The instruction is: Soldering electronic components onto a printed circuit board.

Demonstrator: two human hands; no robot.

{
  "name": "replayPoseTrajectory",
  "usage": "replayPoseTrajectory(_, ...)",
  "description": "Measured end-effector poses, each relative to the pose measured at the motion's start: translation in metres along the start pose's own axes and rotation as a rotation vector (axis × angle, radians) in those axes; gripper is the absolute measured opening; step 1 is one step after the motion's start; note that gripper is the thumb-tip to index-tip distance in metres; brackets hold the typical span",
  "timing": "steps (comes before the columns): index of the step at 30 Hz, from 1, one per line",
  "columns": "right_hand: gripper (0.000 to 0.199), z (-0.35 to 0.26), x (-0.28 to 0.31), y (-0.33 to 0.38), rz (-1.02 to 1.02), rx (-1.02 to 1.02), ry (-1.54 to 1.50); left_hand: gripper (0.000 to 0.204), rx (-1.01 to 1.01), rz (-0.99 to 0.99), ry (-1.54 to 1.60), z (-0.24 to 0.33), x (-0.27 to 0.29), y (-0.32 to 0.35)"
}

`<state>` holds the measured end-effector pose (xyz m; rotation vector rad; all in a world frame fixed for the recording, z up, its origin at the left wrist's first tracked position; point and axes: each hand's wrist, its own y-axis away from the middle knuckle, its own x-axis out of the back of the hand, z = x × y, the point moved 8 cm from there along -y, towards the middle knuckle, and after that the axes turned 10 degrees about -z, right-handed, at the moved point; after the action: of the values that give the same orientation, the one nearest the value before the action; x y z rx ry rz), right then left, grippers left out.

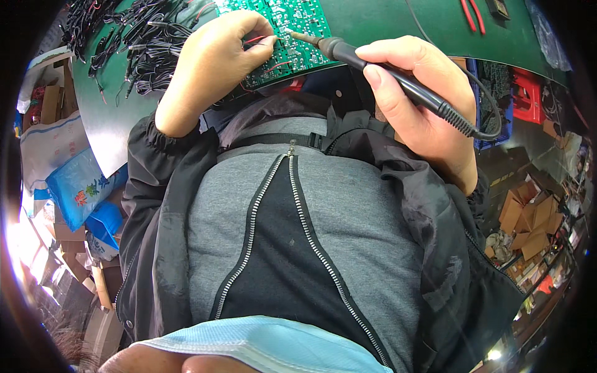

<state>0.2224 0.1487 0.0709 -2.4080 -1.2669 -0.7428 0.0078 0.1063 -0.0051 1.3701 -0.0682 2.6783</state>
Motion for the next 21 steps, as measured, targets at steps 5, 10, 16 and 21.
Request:
replayPoseTrajectory(5, 0.014, -0.004, 0.004, -0.001, 0.090, 0.087, -0.050, 0.019, -0.016, -0.003, 0.016, 0.000, 0.000, 0.000)
replayPoseTrajectory(10, 0.015, -0.005, 0.011, -0.001, 0.157, 0.111, -0.023, 0.022, -0.076, -0.147, 0.137, -0.004, 0.020, -0.004)
replayPoseTrajectory(16, 0.016, 0.003, 0.013, -0.011, 0.184, 0.059, -0.059, 0.007, -0.143, 0.015, 0.085, 0.013, 0.050, -0.006)
replayPoseTrajectory(21, 0.016, 0.005, 0.018, -0.010, 0.243, 0.043, -0.091, 0.011, -0.053, 0.082, 0.016, 0.006, 0.039, 0.000)
